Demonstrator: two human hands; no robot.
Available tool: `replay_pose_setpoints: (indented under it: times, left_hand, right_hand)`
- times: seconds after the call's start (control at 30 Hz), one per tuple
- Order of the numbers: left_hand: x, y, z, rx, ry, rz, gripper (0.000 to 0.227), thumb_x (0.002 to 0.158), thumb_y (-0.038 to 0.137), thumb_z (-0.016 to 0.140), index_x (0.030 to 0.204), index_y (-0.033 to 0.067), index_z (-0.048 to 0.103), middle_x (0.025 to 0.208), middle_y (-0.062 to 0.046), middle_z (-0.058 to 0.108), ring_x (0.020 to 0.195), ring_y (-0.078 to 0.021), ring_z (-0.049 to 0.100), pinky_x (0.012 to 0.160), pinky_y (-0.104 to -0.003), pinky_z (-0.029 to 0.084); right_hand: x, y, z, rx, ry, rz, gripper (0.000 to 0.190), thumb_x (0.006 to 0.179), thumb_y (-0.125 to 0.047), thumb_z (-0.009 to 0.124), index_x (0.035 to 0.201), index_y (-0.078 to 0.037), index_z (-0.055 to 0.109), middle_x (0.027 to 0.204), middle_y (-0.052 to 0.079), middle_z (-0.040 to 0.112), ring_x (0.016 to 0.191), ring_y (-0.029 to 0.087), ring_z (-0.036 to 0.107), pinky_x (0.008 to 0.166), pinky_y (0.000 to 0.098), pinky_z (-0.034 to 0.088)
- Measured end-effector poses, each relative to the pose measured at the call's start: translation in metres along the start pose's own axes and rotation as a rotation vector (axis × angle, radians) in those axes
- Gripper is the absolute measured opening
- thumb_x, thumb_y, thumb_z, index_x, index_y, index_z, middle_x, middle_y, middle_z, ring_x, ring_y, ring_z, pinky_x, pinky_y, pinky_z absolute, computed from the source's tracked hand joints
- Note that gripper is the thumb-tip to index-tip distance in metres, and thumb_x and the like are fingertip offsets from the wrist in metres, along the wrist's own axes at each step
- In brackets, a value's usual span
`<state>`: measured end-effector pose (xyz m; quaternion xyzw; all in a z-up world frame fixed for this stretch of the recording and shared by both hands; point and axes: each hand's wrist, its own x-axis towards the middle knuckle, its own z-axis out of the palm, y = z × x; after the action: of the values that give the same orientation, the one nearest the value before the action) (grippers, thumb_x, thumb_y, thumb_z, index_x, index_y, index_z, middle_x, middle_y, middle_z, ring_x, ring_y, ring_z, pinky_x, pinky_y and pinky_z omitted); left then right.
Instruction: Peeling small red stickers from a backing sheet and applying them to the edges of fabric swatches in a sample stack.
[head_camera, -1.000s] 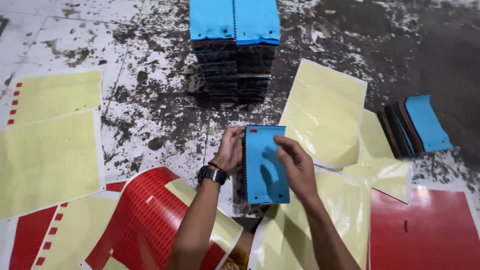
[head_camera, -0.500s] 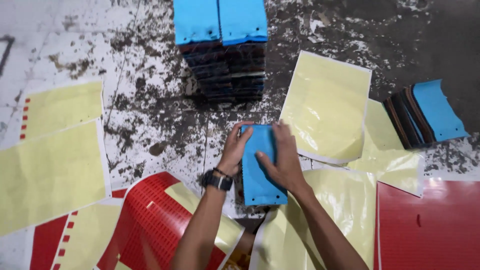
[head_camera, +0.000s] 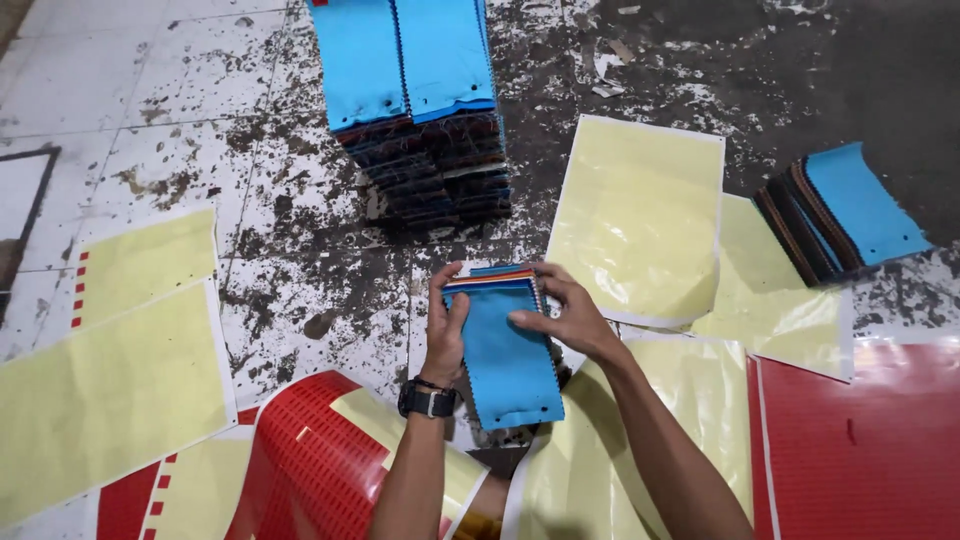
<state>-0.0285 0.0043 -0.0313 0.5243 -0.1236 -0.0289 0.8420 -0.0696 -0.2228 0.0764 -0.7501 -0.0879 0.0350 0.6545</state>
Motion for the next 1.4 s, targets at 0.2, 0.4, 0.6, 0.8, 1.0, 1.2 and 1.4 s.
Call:
replay_pose_setpoints:
  times: [0.2, 0.4, 0.6, 0.8, 1.0, 1.2, 1.4]
  left_hand:
    - [-0.008, 0.029, 0.047, 0.187, 0.047, 0.069, 0.054, 0.104, 0.042, 0.054, 0.144, 0.0117, 0.036, 0.135, -0.022, 0.056, 0.118, -0.0278, 0.06, 0.106, -0.052, 0.053]
    - [-0.016, 0.038, 0.056, 0.243, -0.026, 0.141, 0.062, 0.106, 0.042, 0.051, 0.154, 0.0152, 0.023, 0.153, -0.022, 0.039, 0.133, -0.0343, 0.051, 0.113, -0.057, 0.043]
    - [-0.032, 0.064, 0.072, 0.082, -0.171, 0.067, 0.099, 0.1, 0.047, 0.062, 0.161, 0.0134, -0.009, 0.166, -0.029, 0.015, 0.147, -0.0433, 0.032, 0.119, -0.059, 0.028]
    - [-0.081, 0.106, 0.069, 0.278, -0.43, -0.338, 0.12, 0.07, 0.059, 0.079, 0.157, 0.0169, 0.008, 0.155, -0.023, 0.04, 0.134, -0.0446, 0.054, 0.104, -0.063, 0.054]
    - [-0.093, 0.096, 0.069, 0.619, -0.37, -0.433, 0.084, 0.078, 0.05, 0.074, 0.142, 0.0103, 0.038, 0.134, -0.015, 0.062, 0.111, -0.0339, 0.069, 0.089, -0.045, 0.066]
    - [-0.09, 0.112, 0.086, 0.443, -0.253, -0.196, 0.068, 0.078, 0.054, 0.072, 0.127, 0.0091, 0.054, 0.094, 0.0, 0.066, 0.073, -0.0174, 0.07, 0.062, -0.029, 0.067]
    - [-0.036, 0.126, 0.12, -0.047, 0.094, -0.088, 0.046, 0.077, 0.034, 0.083, 0.11, 0.0092, 0.064, 0.079, 0.004, 0.056, 0.068, -0.0091, 0.052, 0.056, -0.025, 0.045]
  right_hand:
    - [-0.011, -0.013, 0.019, 0.276, 0.004, 0.112, 0.056, 0.087, -0.037, 0.081, 0.133, -0.013, 0.06, 0.114, 0.015, 0.07, 0.101, 0.034, 0.067, 0.085, 0.053, 0.057]
    - [-0.011, -0.014, 0.016, 0.218, 0.018, 0.062, 0.057, 0.081, -0.025, 0.088, 0.129, -0.007, 0.064, 0.114, 0.02, 0.072, 0.107, 0.036, 0.068, 0.09, 0.0576, 0.056]
    - [-0.023, -0.008, 0.029, 0.53, 0.205, 0.205, 0.041, 0.074, -0.006, 0.085, 0.11, 0.0, 0.068, 0.093, 0.019, 0.075, 0.082, 0.036, 0.074, 0.073, 0.0557, 0.062]
    - [-0.036, 0.02, 0.005, 0.688, 0.231, 0.292, 0.072, 0.065, -0.014, 0.08, 0.133, -0.002, 0.058, 0.124, 0.025, 0.069, 0.109, 0.046, 0.067, 0.095, 0.0642, 0.055]
    - [-0.032, 0.031, -0.018, 0.74, 0.351, 0.139, 0.063, 0.074, -0.012, 0.075, 0.135, -0.005, 0.06, 0.125, 0.017, 0.069, 0.11, 0.037, 0.066, 0.097, 0.0525, 0.054]
    - [-0.011, 0.051, -0.072, 0.826, 0.202, -0.145, 0.054, 0.078, -0.016, 0.075, 0.131, -0.006, 0.064, 0.129, 0.017, 0.068, 0.115, 0.036, 0.064, 0.103, 0.0535, 0.05]
    - [0.092, -0.07, -0.069, 0.72, -0.185, -0.484, 0.039, 0.086, -0.019, 0.071, 0.124, -0.01, 0.072, 0.128, 0.009, 0.066, 0.114, 0.023, 0.059, 0.101, 0.0372, 0.05]
